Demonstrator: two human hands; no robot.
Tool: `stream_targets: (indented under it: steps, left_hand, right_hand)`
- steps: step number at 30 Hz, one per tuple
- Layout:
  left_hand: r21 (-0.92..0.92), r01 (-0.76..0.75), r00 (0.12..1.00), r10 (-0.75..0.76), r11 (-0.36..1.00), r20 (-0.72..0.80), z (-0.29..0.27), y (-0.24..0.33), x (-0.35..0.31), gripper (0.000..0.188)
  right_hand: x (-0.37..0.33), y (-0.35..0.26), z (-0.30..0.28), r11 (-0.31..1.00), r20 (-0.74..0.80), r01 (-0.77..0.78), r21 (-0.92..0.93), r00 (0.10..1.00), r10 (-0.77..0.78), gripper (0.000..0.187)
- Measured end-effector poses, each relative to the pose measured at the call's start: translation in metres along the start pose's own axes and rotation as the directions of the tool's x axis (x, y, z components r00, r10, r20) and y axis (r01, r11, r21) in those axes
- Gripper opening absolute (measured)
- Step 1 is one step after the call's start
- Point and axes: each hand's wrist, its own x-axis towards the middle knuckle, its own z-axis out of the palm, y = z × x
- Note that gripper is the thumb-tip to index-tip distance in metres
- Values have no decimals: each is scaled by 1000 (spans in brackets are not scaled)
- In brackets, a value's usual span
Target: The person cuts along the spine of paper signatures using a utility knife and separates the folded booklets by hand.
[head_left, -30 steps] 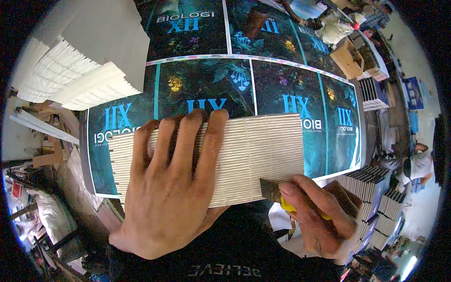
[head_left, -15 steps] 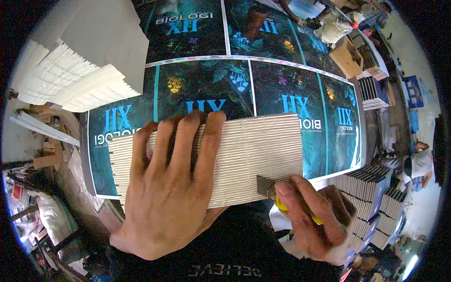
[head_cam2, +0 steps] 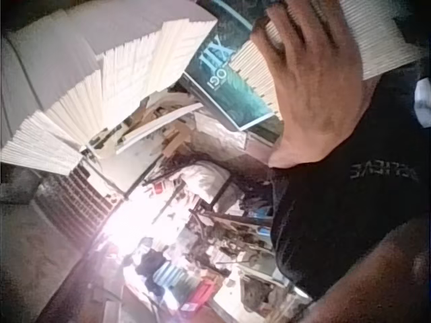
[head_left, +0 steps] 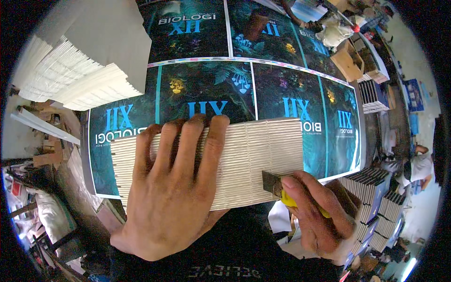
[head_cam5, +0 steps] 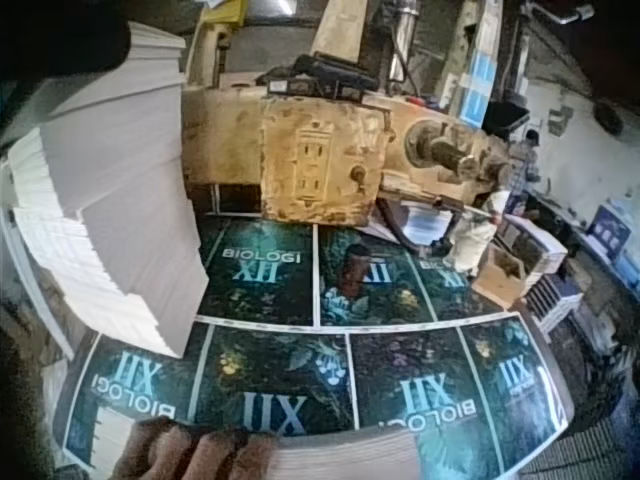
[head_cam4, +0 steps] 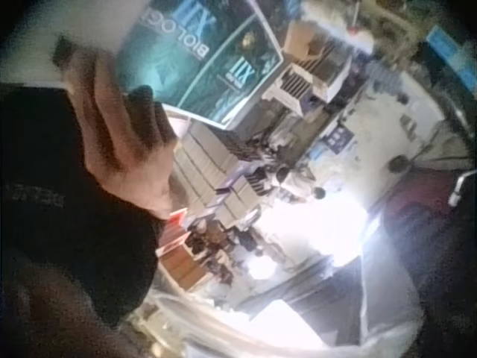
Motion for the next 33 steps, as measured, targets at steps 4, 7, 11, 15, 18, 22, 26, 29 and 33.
stream_targets:
  steps: [4,7,11,15,18,22,26,29,33]
  left_hand:
    - [-20,-4,1000,5,1000,14,-4,2,3,104]
    - [1,10,1000,-10,1000,16,-2,3,2,105]
    - [-7,11,999,-11,1000,30,-2,3,1,105]
    - [-3,1,1000,-1,1000,21,-2,4,-1,105]
    - [-9,0,1000,0,1000,21,-2,4,-1,106]
    - [-25,-8,1000,9,1000,22,-4,5,1,106]
    - [-25,-13,1000,14,1000,24,-3,3,-2,106]
    - [-22,-3,1000,4,1000,24,-2,3,-3,107]
    - [-38,-15,1000,15,999,12,-2,4,1,103]
  right_hand:
    - [-4,5,-1,997,28,42,-72,999,-41,39]
    - [-10,11,8,970,-2,157,-185,987,-161,38]
    - [-5,8,-2,959,116,180,-218,981,-158,39]
    - [0,6,-9,969,-34,7,-247,999,-16,37]
    - [-5,6,-12,976,-36,-143,-165,990,139,42]
    - [5,0,-17,997,189,-75,36,980,67,45]
    - [8,2,-16,999,151,-22,43,988,15,45]
    - [9,3,-15,998,186,-10,56,983,-1,44]
    - [10,1,-22,1000,219,-11,24,976,5,42]
